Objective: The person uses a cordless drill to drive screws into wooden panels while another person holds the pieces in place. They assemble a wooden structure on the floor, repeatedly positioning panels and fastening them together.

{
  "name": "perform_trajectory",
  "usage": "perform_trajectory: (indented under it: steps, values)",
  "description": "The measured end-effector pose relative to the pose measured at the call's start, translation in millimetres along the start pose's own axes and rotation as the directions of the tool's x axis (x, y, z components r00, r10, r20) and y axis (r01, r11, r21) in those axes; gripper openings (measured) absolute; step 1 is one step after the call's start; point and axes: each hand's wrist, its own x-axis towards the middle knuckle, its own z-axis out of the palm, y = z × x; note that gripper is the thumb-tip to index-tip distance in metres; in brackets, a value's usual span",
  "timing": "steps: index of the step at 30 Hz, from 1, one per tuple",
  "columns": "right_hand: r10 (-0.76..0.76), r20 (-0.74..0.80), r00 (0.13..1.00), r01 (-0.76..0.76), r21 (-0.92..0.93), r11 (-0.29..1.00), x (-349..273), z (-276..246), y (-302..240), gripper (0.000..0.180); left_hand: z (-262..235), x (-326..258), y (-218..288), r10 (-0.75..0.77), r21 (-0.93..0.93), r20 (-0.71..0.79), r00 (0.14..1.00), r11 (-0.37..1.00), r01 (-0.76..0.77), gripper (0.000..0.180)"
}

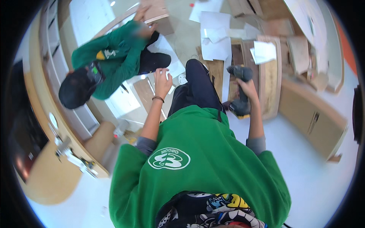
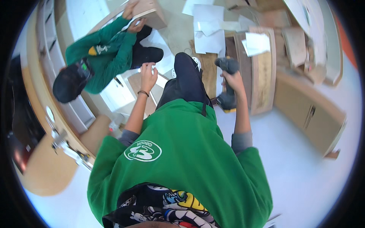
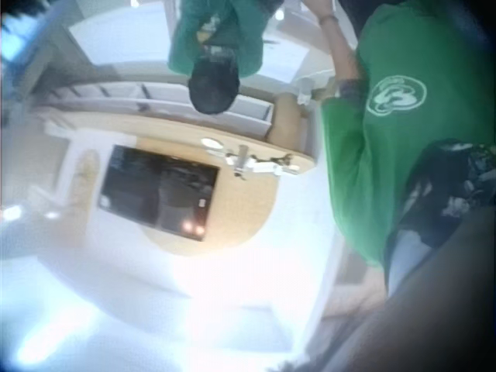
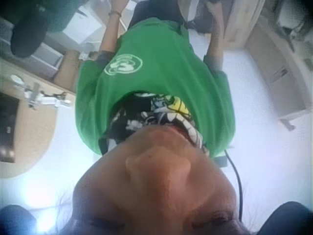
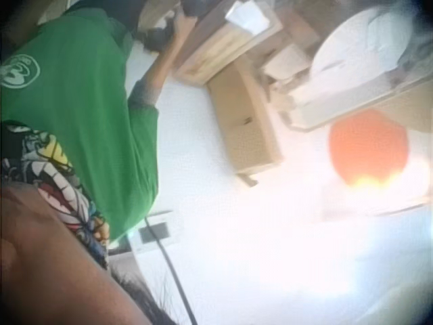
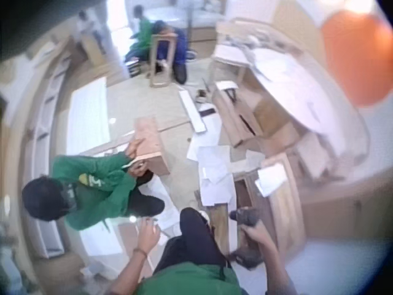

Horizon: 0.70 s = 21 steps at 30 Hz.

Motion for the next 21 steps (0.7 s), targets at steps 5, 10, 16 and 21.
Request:
perform_trajectory:
  steps: [5,10,16,21]
  values:
    - [0.176,0.052,0.983,-0.183,0.302,0.936,41,1,57,0.019,69,-17,-1,0.114,0.077,0.237,0.965,0.988,-0.136,0.014]
    - [0.2,-0.109,0.974,-0.082,0.654,0.752,43,0,129,0.024,142,14,50,0.231,-0.028,0.448,0.864,0.969,-0.244,0.013]
    - [0.379,-0.167,0.91,0.147,0.986,0.082,143,49,244,0.026,324,87,31,0.199,0.059,0.626,0.754,0.952,-0.3,0.021]
    - [0.511,-0.167,0.843,0.368,0.873,-0.321,242,91,313,0.03,573,151,12,0.561,-0.089,0.664,0.494,0.715,-0.693,0.014]
